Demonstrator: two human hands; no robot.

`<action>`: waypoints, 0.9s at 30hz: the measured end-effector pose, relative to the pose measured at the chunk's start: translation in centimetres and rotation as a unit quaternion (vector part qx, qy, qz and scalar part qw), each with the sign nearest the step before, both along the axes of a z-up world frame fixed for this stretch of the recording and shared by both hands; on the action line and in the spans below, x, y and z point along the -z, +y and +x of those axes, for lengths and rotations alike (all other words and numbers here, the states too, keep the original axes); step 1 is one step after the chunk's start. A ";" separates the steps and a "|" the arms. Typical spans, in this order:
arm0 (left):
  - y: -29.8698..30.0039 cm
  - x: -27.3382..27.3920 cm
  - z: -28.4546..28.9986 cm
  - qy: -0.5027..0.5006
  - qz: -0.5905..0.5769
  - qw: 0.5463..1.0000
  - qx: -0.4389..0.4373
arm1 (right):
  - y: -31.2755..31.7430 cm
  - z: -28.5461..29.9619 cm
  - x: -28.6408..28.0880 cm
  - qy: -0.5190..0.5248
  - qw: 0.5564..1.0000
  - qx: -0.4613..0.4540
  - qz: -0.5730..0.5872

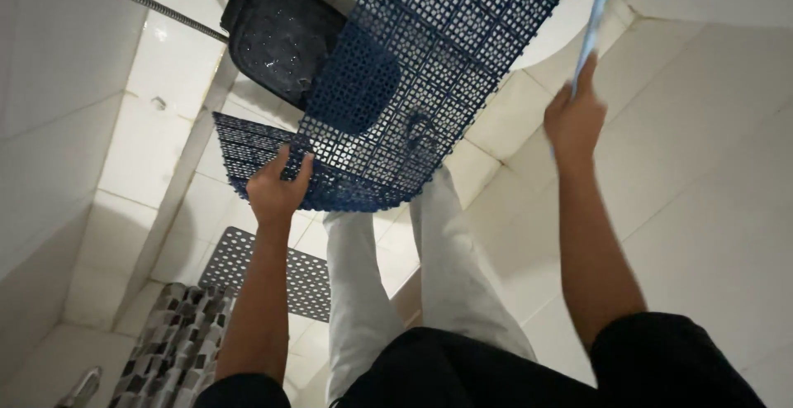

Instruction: Scrubbing and rinsing a blue plastic bath mat in a bathroom.

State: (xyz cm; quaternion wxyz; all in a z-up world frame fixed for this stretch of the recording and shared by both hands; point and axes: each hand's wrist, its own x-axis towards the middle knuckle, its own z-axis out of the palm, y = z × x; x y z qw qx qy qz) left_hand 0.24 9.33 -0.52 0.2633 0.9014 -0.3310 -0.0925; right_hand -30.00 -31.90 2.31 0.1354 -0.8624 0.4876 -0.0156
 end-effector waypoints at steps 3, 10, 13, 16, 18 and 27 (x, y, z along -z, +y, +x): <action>-0.5 -0.7 -0.4 0.024 0.000 1.000 -0.005 | 2.3 0.9 -0.7 0.017 1.000 0.021 0.011; -1.5 -1.3 -0.6 0.067 0.007 0.997 -0.033 | 22.9 -0.4 -7.1 0.027 0.980 0.103 0.168; -0.9 -1.3 -0.5 0.051 0.012 0.998 -0.022 | 23.3 -0.1 -7.5 0.007 0.979 0.102 0.176; -0.7 -1.3 -0.3 0.034 0.053 0.998 -0.022 | 16.9 1.6 -4.7 0.030 0.987 0.098 0.120; -1.1 -1.2 -0.3 0.018 0.057 0.998 -0.024 | 11.2 2.7 -1.9 0.062 0.991 0.096 0.075; -2.5 -1.0 -0.6 0.045 0.006 0.998 -0.040 | 6.8 6.9 2.3 -0.024 0.999 0.044 -0.002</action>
